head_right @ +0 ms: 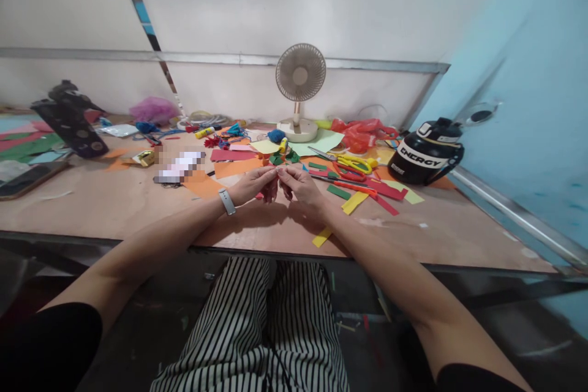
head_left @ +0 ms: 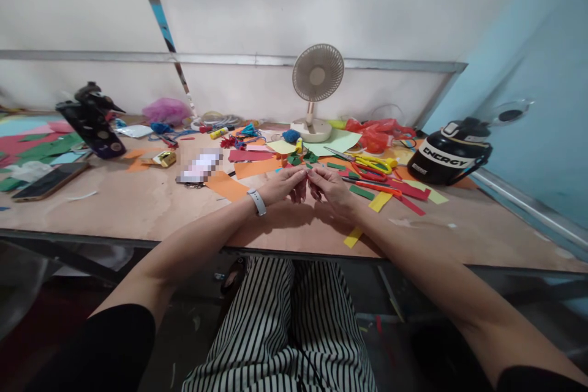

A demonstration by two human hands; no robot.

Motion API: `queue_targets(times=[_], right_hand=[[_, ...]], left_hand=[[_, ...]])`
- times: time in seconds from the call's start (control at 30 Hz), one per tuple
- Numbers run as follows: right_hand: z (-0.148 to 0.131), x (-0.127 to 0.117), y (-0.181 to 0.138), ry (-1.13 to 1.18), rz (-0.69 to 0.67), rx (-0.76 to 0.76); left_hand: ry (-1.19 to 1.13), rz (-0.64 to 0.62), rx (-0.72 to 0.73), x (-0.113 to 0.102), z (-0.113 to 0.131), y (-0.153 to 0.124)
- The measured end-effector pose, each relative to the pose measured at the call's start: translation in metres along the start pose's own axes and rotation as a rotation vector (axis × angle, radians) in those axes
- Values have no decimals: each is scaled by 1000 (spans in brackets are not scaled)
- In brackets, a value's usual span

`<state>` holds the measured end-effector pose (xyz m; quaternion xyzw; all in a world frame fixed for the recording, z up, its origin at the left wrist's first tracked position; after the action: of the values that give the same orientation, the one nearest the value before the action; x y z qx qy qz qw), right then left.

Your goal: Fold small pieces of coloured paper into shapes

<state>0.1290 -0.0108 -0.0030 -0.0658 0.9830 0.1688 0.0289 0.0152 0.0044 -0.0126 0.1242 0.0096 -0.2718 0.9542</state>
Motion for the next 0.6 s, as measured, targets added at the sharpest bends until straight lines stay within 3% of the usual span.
queue_targets(times=[0.37,0.6], right_hand=[[9,-1,-2,-15,1,65],[9,-4,8,-50,77,1]], left_hand=[[69,16,49,-6,4,0],[185,71,80,-14,5,9]])
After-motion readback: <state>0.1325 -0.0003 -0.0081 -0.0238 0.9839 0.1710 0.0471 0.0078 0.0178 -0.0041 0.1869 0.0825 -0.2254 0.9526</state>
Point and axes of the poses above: each hand's wrist, its own y-axis towards the middle knuckle, its own x-axis out of the palm, z = x × y, the point moved 6 cm from there along y, towards the middle knuckle, and after that the axes turned 10 degrees about z, right-handed, at the moved point
